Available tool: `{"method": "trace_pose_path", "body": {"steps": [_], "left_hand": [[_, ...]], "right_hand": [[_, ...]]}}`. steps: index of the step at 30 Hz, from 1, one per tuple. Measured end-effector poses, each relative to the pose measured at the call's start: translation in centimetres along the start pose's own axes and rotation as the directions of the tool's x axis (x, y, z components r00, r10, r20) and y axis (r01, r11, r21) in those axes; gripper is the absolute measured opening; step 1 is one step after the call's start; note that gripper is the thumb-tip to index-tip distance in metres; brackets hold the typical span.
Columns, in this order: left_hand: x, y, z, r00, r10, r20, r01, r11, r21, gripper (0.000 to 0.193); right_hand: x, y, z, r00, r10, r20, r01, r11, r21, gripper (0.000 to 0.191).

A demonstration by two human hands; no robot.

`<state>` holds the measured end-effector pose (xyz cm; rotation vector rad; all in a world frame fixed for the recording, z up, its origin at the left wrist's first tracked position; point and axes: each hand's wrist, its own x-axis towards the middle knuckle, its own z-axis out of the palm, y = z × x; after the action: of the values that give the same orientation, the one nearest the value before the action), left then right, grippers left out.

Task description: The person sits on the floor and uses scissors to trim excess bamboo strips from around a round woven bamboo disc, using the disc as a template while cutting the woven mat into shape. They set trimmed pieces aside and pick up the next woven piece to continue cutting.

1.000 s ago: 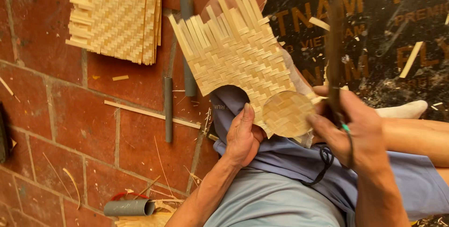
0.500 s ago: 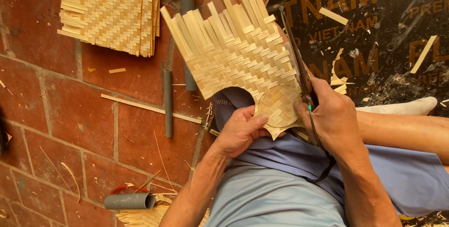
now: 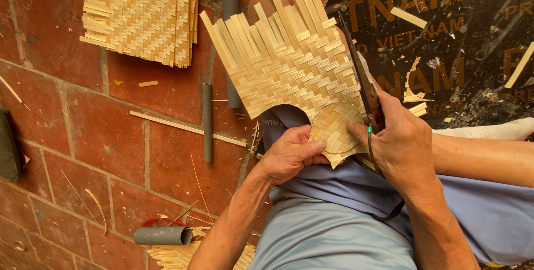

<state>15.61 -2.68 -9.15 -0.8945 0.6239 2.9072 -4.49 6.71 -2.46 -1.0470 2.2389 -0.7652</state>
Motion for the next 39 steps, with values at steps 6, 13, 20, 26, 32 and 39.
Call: {"method": "trace_pose_path", "body": {"steps": [6, 13, 20, 26, 32, 39], "left_hand": [[0.1, 0.5, 0.1, 1.000, -0.014, -0.014, 0.014, 1.000, 0.027, 0.040], [1.1, 2.2, 0.0, 0.989, -0.140, -0.056, 0.134, 0.985, -0.105, 0.048], [2.9, 2.5, 1.9, 0.985, -0.090, -0.146, 0.080, 0.994, -0.075, 0.043], [2.8, 2.6, 1.7, 0.991, -0.087, -0.098, 0.087, 0.996, -0.011, 0.045], [2.4, 2.2, 0.6, 0.989, -0.120, -0.090, 0.118, 0.993, -0.023, 0.045], [2.3, 2.4, -0.8, 0.989, -0.105, -0.108, 0.077, 0.969, -0.237, 0.074]], "right_hand": [[0.2, 0.3, -0.1, 1.000, 0.006, 0.007, -0.007, 0.999, 0.046, 0.067], [0.4, 0.1, -0.4, 1.000, -0.023, 0.010, 0.023, 0.999, 0.033, 0.072], [0.2, -0.1, -0.4, 0.998, -0.067, -0.008, 0.067, 0.997, 0.034, 0.064], [-0.4, -0.1, -0.3, 0.998, -0.055, -0.005, 0.055, 0.998, 0.038, 0.056], [-0.2, -0.1, -0.4, 0.996, -0.087, -0.010, 0.087, 0.995, 0.051, 0.056], [-0.2, 0.1, -0.2, 0.995, -0.094, -0.035, 0.097, 0.992, 0.086, 0.056]]}}
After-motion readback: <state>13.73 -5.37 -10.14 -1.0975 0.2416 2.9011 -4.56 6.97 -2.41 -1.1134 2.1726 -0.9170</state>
